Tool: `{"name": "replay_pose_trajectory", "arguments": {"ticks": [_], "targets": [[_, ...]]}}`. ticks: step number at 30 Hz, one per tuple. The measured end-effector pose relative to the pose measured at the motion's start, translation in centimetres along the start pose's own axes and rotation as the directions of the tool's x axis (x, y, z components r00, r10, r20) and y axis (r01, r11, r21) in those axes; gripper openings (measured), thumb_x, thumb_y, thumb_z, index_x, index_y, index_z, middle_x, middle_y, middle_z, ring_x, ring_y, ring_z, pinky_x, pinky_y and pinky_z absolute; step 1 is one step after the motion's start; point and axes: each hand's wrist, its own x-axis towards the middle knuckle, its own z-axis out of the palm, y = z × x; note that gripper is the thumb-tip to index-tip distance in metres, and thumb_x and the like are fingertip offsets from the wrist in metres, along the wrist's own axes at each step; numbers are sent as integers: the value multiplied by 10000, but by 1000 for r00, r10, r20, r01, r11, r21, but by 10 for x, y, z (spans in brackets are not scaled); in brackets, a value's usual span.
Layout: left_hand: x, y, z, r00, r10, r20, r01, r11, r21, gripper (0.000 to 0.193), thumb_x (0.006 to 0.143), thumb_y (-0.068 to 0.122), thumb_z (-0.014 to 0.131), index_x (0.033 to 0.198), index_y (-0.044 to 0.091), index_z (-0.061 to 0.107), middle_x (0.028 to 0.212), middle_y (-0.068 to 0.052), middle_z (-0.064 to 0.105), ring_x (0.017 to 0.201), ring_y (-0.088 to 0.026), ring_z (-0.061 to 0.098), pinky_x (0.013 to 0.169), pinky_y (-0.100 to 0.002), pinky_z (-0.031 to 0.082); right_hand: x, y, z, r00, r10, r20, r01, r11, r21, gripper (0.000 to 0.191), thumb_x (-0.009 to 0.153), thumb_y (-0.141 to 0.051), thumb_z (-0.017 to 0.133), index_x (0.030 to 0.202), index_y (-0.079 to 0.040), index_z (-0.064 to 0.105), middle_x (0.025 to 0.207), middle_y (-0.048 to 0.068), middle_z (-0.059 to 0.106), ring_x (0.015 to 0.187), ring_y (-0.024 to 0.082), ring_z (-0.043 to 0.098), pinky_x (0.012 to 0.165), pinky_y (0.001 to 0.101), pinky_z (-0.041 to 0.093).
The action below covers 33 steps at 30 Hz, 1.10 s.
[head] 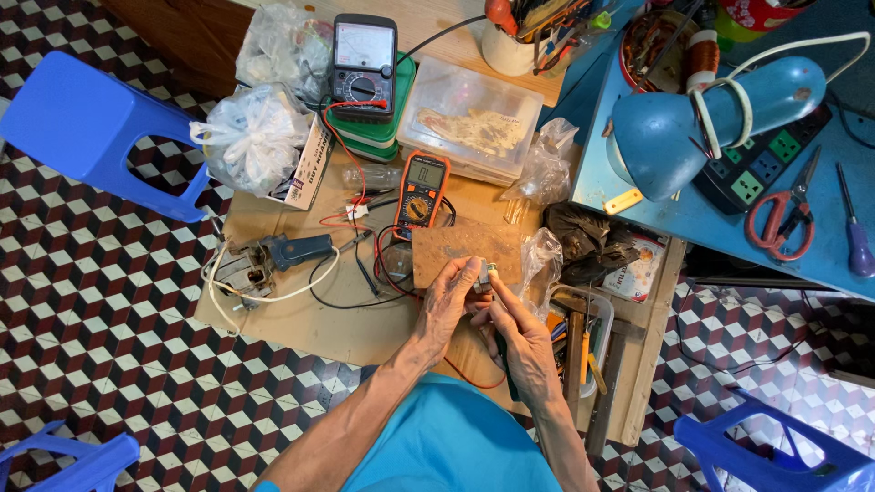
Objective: The person sits at a workbench and works on a small electrical plug or socket component, holding it with both hands and using pliers to grip, pry, and manipulate its parts. They repeatedly reposition the component, work on its contacts, and set it down on a wooden board while continuing to handle it.
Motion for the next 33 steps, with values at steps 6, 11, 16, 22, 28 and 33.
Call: {"name": "replay_pose_trajectory", "arguments": {"ticks": [6, 11, 16, 22, 28, 33], "targets": [[2, -4, -6, 998, 25, 49, -29, 996, 85, 588, 912, 503, 689, 1284, 65, 562, 985, -63, 695, 887, -117, 676, 812, -262, 574, 3, -5, -6, 997, 74, -32, -75, 997, -31, 493, 1036, -226, 530, 1511, -94, 533, 841, 33, 628, 575, 73, 484, 466, 212, 390], [3, -5, 0, 998, 53, -44, -43, 976, 212, 627, 929, 593, 629, 1196, 26, 650, 946, -56, 706, 833, -112, 688, 729, -264, 573, 4, -1, -4, 999, 34, -2, -34, 999, 3, 557, 1047, -248, 515, 1578, -110, 419, 855, 40, 635, 603, 72, 507, 496, 216, 422], [1, 5, -1, 998, -20, -63, 36, 963, 266, 682, 906, 677, 507, 1093, 46, 685, 829, -54, 725, 723, -148, 716, 660, -271, 600, 1, 1, -6, 999, 51, 14, -50, 996, -74, 641, 1019, -268, 513, 1615, -151, 306, 867, 37, 656, 588, 74, 505, 498, 228, 447], [2, 4, -2, 996, 26, -88, 6, 936, 351, 702, 944, 710, 471, 1008, 49, 699, 700, -27, 596, 657, -130, 598, 603, -280, 513, 2, 21, -3, 994, -94, -54, 81, 974, -210, 532, 1052, -193, 544, 1577, -174, 460, 889, 11, 669, 688, 54, 512, 593, 211, 449], [5, -2, -4, 990, 52, -129, 2, 923, 385, 690, 920, 720, 482, 908, 66, 700, 673, -8, 573, 637, -108, 558, 590, -266, 487, 3, 25, -8, 993, -118, -30, 110, 977, -185, 486, 1073, -185, 585, 1554, -115, 551, 920, 19, 647, 740, 53, 527, 626, 205, 463], [13, -11, -4, 977, 69, -203, 14, 925, 380, 650, 895, 693, 594, 891, 51, 688, 713, -13, 548, 665, -107, 552, 590, -271, 518, -3, 11, -18, 991, 122, -46, -102, 944, 312, 543, 1012, -220, 587, 1514, -31, 506, 876, 81, 671, 577, 101, 539, 413, 221, 410]]}}
